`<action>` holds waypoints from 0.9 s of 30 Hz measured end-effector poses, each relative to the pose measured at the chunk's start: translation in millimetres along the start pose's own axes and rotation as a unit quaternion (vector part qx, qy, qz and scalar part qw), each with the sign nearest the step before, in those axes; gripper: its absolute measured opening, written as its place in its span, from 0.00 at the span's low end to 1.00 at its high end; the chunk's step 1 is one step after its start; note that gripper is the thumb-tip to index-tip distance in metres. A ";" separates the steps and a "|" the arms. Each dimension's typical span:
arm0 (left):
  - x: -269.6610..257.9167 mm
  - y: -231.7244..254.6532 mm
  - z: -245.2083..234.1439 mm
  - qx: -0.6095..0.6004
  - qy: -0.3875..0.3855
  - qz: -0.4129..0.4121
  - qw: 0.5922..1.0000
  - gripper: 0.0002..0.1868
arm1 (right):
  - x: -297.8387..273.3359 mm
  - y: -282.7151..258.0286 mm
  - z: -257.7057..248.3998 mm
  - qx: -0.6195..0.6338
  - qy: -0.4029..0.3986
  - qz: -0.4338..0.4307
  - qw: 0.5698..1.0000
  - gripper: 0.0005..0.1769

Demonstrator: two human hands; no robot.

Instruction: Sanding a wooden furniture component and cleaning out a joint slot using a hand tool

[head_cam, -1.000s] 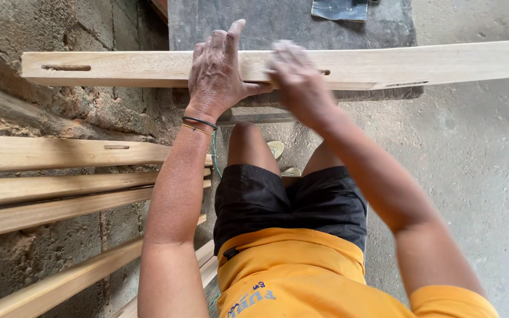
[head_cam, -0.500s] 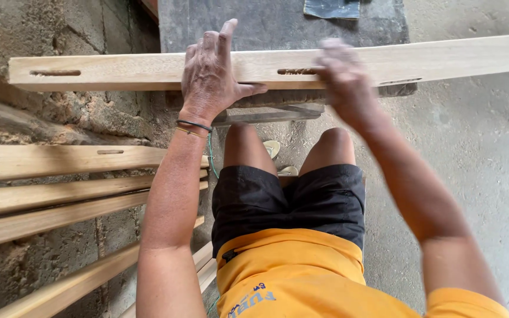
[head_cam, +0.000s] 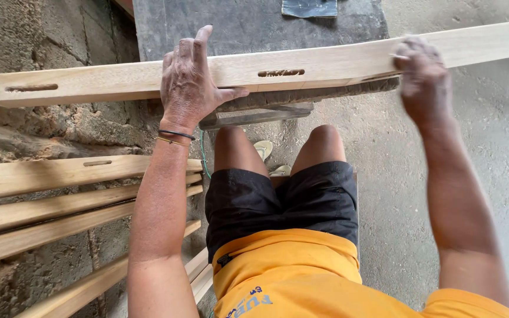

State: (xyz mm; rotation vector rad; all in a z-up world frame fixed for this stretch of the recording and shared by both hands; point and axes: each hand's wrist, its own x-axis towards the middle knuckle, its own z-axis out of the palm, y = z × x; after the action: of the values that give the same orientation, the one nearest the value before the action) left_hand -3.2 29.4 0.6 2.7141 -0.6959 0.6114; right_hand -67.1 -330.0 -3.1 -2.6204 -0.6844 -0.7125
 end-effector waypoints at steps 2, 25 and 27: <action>0.0 0.4 0.2 -0.005 -0.004 -0.002 1.000 0.55 | -21.0 19.0 -3.2 -0.069 -0.028 0.102 0.992 0.13; 0.9 -5.8 1.3 -0.040 -0.022 0.006 0.999 0.57 | 53.2 -120.4 85.3 0.049 0.015 -0.092 0.994 0.11; 1.1 -9.8 -2.5 -0.069 -0.033 0.015 0.997 0.56 | 68.3 -142.4 99.8 0.035 -0.023 -0.081 0.996 0.14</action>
State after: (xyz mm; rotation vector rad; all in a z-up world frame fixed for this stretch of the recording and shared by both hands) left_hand 1.8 38.2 1.8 2.6098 -0.7655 0.4644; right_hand -52.7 -144.5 -20.0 -2.5452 -0.9276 -0.6612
